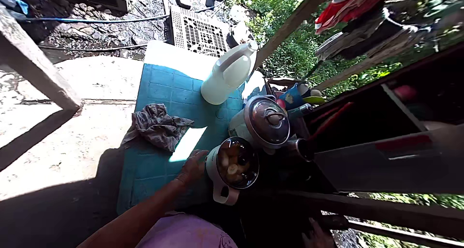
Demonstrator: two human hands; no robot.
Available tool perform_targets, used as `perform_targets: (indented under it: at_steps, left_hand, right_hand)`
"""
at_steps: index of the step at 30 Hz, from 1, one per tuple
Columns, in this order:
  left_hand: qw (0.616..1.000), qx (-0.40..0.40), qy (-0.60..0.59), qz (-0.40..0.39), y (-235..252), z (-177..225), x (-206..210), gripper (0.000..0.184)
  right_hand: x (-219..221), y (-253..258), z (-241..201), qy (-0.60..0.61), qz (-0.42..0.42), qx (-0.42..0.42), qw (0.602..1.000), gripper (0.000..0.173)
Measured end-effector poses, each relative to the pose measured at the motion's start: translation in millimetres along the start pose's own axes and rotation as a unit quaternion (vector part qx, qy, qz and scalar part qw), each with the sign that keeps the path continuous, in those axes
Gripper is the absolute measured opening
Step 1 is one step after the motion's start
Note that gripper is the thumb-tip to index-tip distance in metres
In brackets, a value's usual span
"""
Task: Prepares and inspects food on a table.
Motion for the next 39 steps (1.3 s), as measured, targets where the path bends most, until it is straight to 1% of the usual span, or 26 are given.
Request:
perform_targets:
  at_steps: [1, 2, 3, 4, 6, 8, 10, 12, 14, 16, 18, 20, 22, 25, 28, 30, 32, 34, 36, 39]
  left_hand:
    - [1.0, 0.02, -0.002, 0.021, 0.0, 1.5, -0.1, 0.039]
    - [0.998, 0.047, 0.001, 0.047, -0.8, 3.8, -0.9, 0.038]
    - [0.994, 0.081, 0.008, 0.076, -2.4, 7.5, -2.4, 0.038]
    - [0.986, 0.123, 0.016, 0.109, -4.9, 13.9, -4.0, 0.038]
    - [0.964, 0.208, 0.033, 0.161, -13.4, 36.9, -6.3, 0.037]
    - [0.942, 0.286, 0.037, 0.172, -23.1, 70.4, -3.4, 0.033]
    - [0.92, 0.363, 0.028, 0.145, -31.2, 104.7, 7.3, 0.027]
    - [0.899, 0.429, 0.023, 0.088, -35.4, 134.4, 26.9, 0.023]
    - [0.877, 0.479, 0.033, 0.028, -38.4, 160.4, 55.4, 0.021]
    - [0.858, 0.509, 0.056, -0.043, -42.1, 182.1, 90.3, 0.02]
    - [0.846, 0.511, 0.08, -0.131, -46.3, 202.3, 127.6, 0.022]
    - [0.838, 0.482, 0.115, -0.227, -47.3, 215.3, 169.0, 0.026]
    - [0.83, 0.445, 0.154, -0.297, -44.2, 219.9, 211.1, 0.031]
    - [0.807, 0.375, 0.239, -0.387, -36.9, 212.4, 267.7, 0.044]
    - [0.792, 0.309, 0.317, -0.42, -32.9, 196.0, 304.4, 0.053]
    - [0.776, 0.284, 0.365, -0.429, -31.4, 184.4, 317.6, 0.052]
    - [0.761, 0.287, 0.392, -0.43, -29.7, 176.4, 324.4, 0.041]
    - [0.763, 0.301, 0.393, -0.416, -27.9, 174.9, 325.9, 0.034]
    - [0.768, 0.305, 0.388, -0.407, -26.5, 181.0, 323.9, 0.032]
    - [0.777, 0.307, 0.383, -0.395, -25.8, 193.3, 320.0, 0.031]
  right_hand:
    - [-17.3, 16.4, 34.0, 0.005, 0.025, 0.01, 1.0, 0.075]
    - [-26.1, 29.4, 53.9, -0.003, 0.084, 0.081, 0.993, 0.078]
    - [-30.2, 39.2, 64.8, -0.014, 0.13, 0.129, 0.983, 0.079]
    - [-31.6, 45.8, 69.1, -0.026, 0.155, 0.151, 0.976, 0.077]
    - [-32.1, 52.2, 68.0, -0.05, 0.159, 0.157, 0.973, 0.075]
    - [-34.8, 54.5, 63.7, -0.064, 0.143, 0.149, 0.976, 0.071]
    - [-42.9, 56.1, 64.2, -0.062, 0.125, 0.146, 0.979, 0.066]
    - [-52.0, 59.2, 68.0, -0.037, 0.103, 0.148, 0.983, 0.067]
    - [-59.8, 63.0, 68.8, -0.022, 0.074, 0.146, 0.986, 0.075]
    - [-68.1, 69.3, 68.9, -0.029, 0.047, 0.134, 0.989, 0.082]
    - [-75.2, 76.2, 69.2, -0.057, 0.015, 0.123, 0.991, 0.082]
    - [-79.9, 80.3, 67.8, -0.078, -0.017, 0.115, 0.99, 0.076]
    - [-78.4, 79.1, 64.1, -0.072, -0.054, 0.112, 0.99, 0.075]
    - [-70.3, 70.6, 58.1, -0.032, -0.12, 0.117, 0.985, 0.071]
    - [-59.7, 59.1, 52.3, 0.01, -0.174, 0.132, 0.976, 0.069]
    - [-54.6, 53.2, 51.6, 0.029, -0.2, 0.137, 0.97, 0.071]
    - [-51.9, 49.9, 51.1, 0.048, -0.209, 0.137, 0.967, 0.068]
    - [-52.2, 48.3, 49.2, 0.062, -0.214, 0.128, 0.966, 0.066]
    - [-54.6, 48.8, 46.8, 0.067, -0.208, 0.113, 0.969, 0.064]
    - [-61.1, 50.7, 44.0, 0.071, -0.193, 0.087, 0.975, 0.066]
Point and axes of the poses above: each hand's wrist, its own y-axis towards the middle knuckle, its own x-axis out of the palm, z = x × y, the point moved 6 cm from there along y, towards the middle knuckle, and after that the axes turned 7 degrees about y, right-handed, at the moved point
